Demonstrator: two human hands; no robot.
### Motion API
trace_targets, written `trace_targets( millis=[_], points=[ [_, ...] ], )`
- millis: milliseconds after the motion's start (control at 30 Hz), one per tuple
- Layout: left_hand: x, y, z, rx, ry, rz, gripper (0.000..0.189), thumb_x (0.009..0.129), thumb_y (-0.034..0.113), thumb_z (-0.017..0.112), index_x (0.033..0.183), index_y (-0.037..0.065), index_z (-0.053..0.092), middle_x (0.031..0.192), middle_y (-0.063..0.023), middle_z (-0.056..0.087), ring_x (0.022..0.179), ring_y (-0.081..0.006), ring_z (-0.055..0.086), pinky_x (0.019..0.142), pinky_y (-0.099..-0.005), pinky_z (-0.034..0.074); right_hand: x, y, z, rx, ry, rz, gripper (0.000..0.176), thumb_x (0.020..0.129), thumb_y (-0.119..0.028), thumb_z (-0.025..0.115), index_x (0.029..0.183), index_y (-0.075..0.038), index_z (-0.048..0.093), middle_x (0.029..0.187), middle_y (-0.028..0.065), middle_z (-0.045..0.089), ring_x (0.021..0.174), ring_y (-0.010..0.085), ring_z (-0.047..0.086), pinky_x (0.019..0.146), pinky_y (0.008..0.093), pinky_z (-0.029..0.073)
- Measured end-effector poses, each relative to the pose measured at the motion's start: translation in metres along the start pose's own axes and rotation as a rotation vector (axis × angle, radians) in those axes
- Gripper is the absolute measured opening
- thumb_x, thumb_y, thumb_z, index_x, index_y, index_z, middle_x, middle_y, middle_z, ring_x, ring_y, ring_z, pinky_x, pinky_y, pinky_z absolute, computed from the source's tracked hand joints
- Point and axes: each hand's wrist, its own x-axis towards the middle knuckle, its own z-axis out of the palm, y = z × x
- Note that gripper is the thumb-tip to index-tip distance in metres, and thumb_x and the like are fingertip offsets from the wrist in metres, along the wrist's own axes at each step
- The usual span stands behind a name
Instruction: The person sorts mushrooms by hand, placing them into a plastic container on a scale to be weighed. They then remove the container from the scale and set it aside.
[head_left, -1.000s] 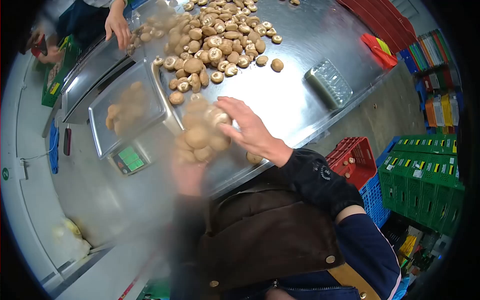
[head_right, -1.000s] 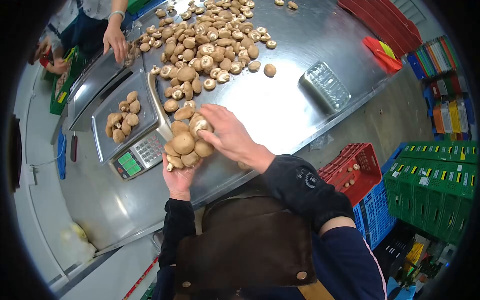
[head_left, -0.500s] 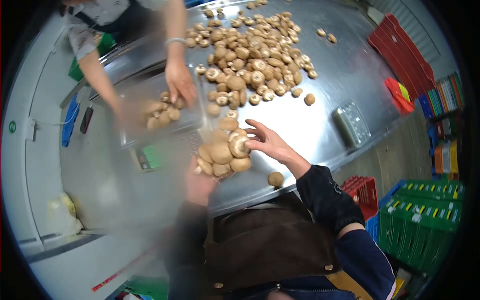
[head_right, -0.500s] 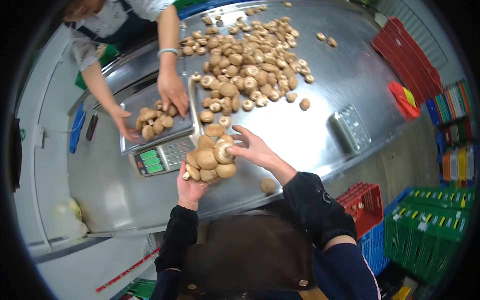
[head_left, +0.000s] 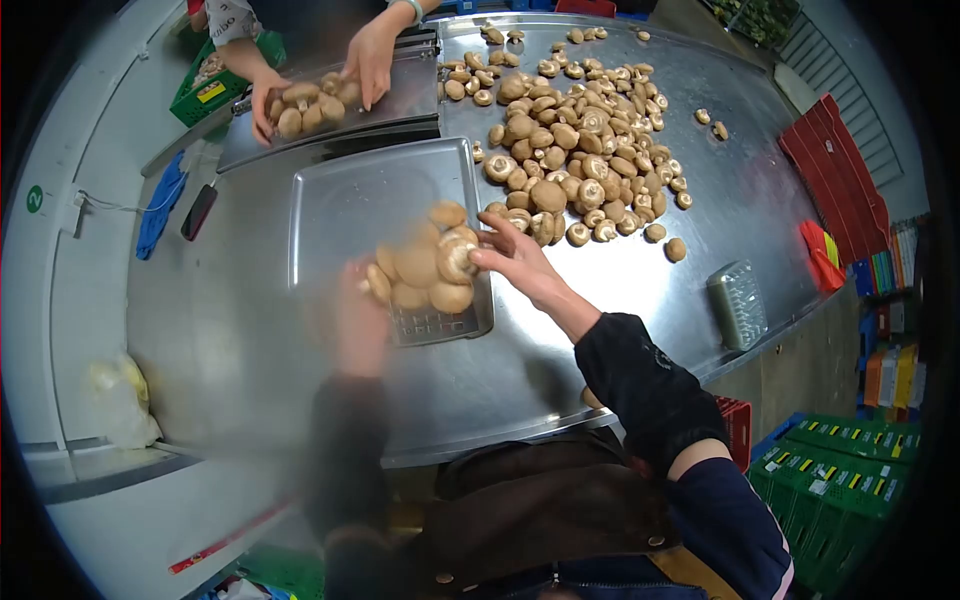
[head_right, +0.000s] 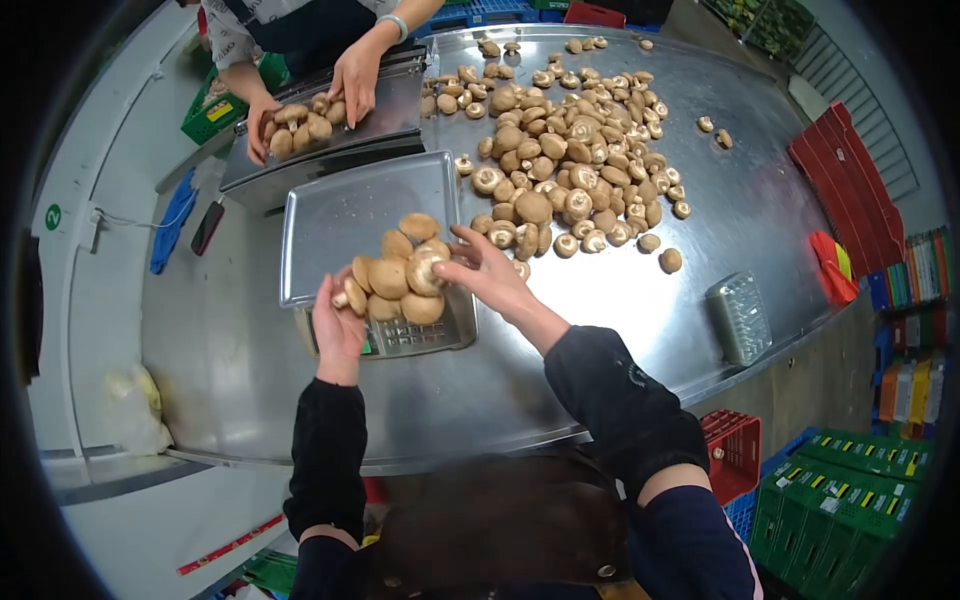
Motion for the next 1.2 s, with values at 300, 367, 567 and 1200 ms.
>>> trace_targets(
  millis=[300, 367, 567, 1200],
  points=[
    [0.105, 0.024, -0.028, 0.601, 0.228, 0.390, 0.036, 0.101, 0.028, 0.049, 0.115, -0.003, 0.063, 0.118, -0.0144, 0.061, 0.114, -0.0249, 0.057, 0.099, -0.0368, 0.042, 0.074, 0.007, 0.025, -0.079, 0.101, 0.128, 0.101, 0.079, -0.042, 0.078, 0.152, 0.002, 0.023, 0.145, 0.0266, 0.043, 0.131, 0.0299, 0.048, 0.107, 0.0381, 0.038],
    [0.117, 0.012, -0.043, 0.913, 0.328, 0.636, 0.038, 0.101, 0.027, 0.048, 0.120, -0.003, 0.063, 0.130, -0.0167, 0.055, 0.123, -0.0268, 0.051, 0.105, -0.0374, 0.037, 0.074, 0.004, 0.026, -0.158, 0.115, 0.119, 0.105, 0.077, -0.047, 0.078, 0.150, 0.006, 0.023, 0.142, 0.0290, 0.046, 0.130, 0.0335, 0.050, 0.108, 0.0386, 0.041],
    [0.088, 0.040, -0.049, 1.061, 0.140, 0.827, 0.038, 0.101, 0.025, 0.048, 0.125, -0.002, 0.061, 0.142, -0.0174, 0.045, 0.134, -0.0275, 0.041, 0.112, -0.0373, 0.030, 0.049, -0.004, 0.020, -0.245, 0.131, 0.034, 0.100, 0.080, -0.039, 0.079, 0.148, 0.009, 0.023, 0.140, 0.0314, 0.045, 0.130, 0.0358, 0.049, 0.106, 0.0406, 0.044],
    [0.078, 0.057, 0.009, 1.889, -0.535, 0.875, 0.114, 0.053, 0.052, 0.088, 0.148, 0.016, 0.037, 0.159, -0.0182, 0.020, 0.144, -0.0468, 0.018, 0.113, -0.0538, 0.025, 0.080, -0.020, 0.035, -1.103, -0.072, -0.563, 0.107, 0.058, -0.026, 0.088, 0.148, -0.011, 0.032, 0.154, 0.0240, 0.023, 0.141, 0.0454, 0.026, 0.115, 0.0506, 0.029]
  ],
)
